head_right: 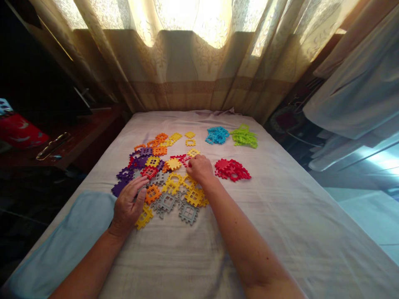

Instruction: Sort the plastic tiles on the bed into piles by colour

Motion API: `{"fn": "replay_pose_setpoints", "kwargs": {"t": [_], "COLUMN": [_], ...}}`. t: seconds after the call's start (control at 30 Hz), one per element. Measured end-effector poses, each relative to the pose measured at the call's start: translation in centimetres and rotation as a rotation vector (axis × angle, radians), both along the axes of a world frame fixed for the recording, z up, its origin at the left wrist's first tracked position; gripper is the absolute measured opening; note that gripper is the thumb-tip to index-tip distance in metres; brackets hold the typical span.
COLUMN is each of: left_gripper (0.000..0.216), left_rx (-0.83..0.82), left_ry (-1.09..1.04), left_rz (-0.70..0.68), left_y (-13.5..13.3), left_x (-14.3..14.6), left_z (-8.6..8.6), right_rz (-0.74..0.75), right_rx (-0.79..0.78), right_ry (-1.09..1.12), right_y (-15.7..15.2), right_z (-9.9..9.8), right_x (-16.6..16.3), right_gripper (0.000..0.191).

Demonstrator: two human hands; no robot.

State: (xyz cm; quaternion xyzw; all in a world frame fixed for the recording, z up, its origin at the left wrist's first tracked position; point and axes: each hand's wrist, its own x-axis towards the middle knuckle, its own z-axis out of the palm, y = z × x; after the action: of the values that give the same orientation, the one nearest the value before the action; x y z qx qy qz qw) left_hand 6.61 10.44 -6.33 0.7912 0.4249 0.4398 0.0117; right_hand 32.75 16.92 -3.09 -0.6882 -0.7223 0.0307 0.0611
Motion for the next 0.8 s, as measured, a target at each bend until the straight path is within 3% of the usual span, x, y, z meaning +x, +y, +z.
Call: {"fn": "replay_pose_setpoints", "kwargs": {"t": [0.2,0.4,0.57,0.7,0.8], "left_gripper": [0.026,0.027,0.027,0.026,0.026], "left_rx": [-0.026,-0.066,-0.074,-0.075,-0.089], "left_ry": [-0.028,-0.036,-0.056,-0.071,-0.081], "left_rz": [0.021,0.030,0.041,0.046,0.044], "left_y": [0.0,-0.2,-0.2,-0.2,-0.2], "left_x": [0.0,0.0,0.0,0.0,0.0], "left_z": [0.0,0.2,0.2,0.2,0.2], "right_rz": [-0.043,-0.301,-0.590,-0.626,-0.589], "right_rx": [0.040,0.207,0.036,-0.044,0.015], "right_ry": [0.051,0.089,0.030,0.037,0.052], "right_y": [-0.8,-3.1,-4.0,-4.1,-4.2], "right_z": [0.6,2.5,2.1,2.0,2.7], "right_x": [1.1,7.6,12.7,13.6,12.5], "right_gripper": [0.023,0.027,0.031,0.033,0.035]}}
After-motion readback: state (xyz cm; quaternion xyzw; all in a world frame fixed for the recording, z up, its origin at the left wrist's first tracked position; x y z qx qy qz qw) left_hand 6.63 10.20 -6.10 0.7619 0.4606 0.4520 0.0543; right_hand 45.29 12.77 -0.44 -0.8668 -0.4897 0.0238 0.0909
